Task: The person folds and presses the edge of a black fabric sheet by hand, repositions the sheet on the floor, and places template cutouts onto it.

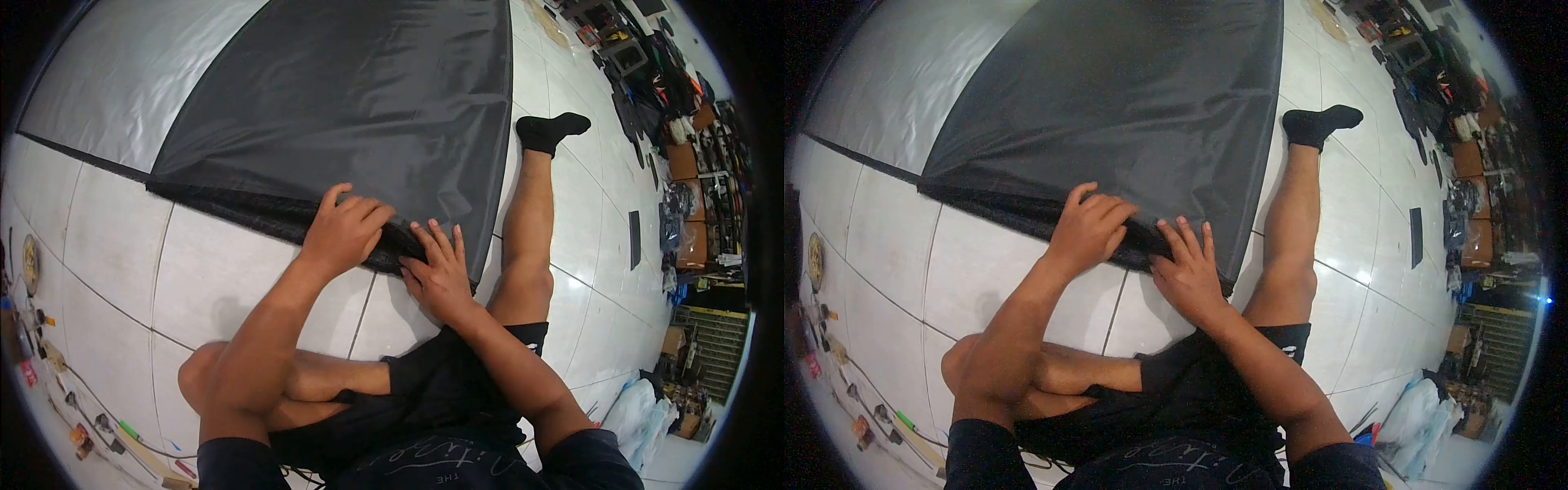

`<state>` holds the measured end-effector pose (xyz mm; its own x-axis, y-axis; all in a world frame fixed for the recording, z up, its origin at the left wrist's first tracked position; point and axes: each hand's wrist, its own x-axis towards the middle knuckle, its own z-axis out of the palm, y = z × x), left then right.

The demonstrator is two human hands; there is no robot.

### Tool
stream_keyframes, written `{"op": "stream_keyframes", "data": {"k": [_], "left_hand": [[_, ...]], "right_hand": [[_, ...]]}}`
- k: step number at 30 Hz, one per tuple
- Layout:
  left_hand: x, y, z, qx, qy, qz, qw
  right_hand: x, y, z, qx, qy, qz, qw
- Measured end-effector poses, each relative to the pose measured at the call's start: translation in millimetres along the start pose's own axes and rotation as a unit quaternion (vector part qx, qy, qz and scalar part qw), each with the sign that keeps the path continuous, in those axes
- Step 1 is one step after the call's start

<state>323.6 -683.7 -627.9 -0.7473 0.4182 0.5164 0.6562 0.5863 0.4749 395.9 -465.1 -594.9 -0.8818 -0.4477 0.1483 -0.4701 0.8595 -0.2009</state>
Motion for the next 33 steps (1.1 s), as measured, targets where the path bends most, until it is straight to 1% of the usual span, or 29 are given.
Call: {"op": "stream_keyframes", "data": {"k": [3, 5, 9, 11, 12, 14, 15, 17, 18, 20, 24, 26, 30, 32, 33], "left_hand": [[0.2, 2.7, -5.6, 0.023, 0.011, -0.004, 1.0], [0.1, 3.9, -7.3, 0.001, -0.024, -0.007, 1.0], [-0.5, 2.6, -4.4, 0.006, -0.046, 0.005, 0.999], [0.1, 2.7, -0.1, -0.011, 0.005, 0.009, 1.0], [-1.4, 0.9, 1.2, -0.011, 0.006, 0.009, 1.0], [-3.4, -2.3, 1.4, 0.001, -0.033, 0.004, 0.999], [-3.8, -2.6, 1.4, 0.001, -0.033, 0.003, 0.999], [-3.4, -3.1, -1.4, -0.014, -0.036, -0.001, 0.999], [-3.2, -2.3, -3.8, -0.013, -0.036, -0.001, 0.999], [-1.5, -0.3, -8.2, -0.043, -0.07, -0.022, 0.996], [-1.5, -2.2, -7.9, -0.05, -0.04, -0.004, 0.998], [-3.3, -4.8, -5.4, -0.028, -0.09, -0.024, 0.995], [-3.9, -5.8, -4.6, -0.031, -0.089, -0.031, 0.995], [-3.9, -5.3, -4.6, -0.044, -0.088, -0.037, 0.994], [-3.7, -4.9, -4.5, -0.044, -0.088, -0.037, 0.994]], "right_hand": [[-1.0, 5.6, 5.6, -0.012, -0.013, -0.011, 1.0], [1.1, 6.7, 4.9, 0.037, -0.001, 0.043, 0.998], [7.3, 8.7, -3.7, 0.054, 0.005, 0.043, 0.998], [8.4, 9.8, -5.7, 0.02, 0.017, 0.028, 0.999], [8.3, 11.5, -5.4, 0.019, 0.017, 0.028, 0.999], [8.7, 16.0, -3.5, 0.017, 0.046, 0.01, 0.999], [9.9, 16.9, -2.4, 0.017, 0.046, 0.009, 0.999], [13.2, 17.3, 0.3, 0.016, 0.099, 0.006, 0.995], [14.0, 17.2, 1.6, 0.016, 0.1, 0.005, 0.995], [15.2, 18.3, 3.5, 0.009, 0.119, 0.013, 0.993], [14.2, 20.7, 9.1, 0.037, 0.114, 0.04, 0.992], [13.8, 19.5, 7.5, 0.043, 0.085, 0.043, 0.995], [5.4, 7.9, -0.7, 0.035, 0.065, 0.021, 0.997], [1.4, -1.9, -5.5, 0.027, 0.021, 0.002, 0.999], [-0.2, -2.3, -3.4, 0.027, 0.021, 0.003, 0.999]]}}
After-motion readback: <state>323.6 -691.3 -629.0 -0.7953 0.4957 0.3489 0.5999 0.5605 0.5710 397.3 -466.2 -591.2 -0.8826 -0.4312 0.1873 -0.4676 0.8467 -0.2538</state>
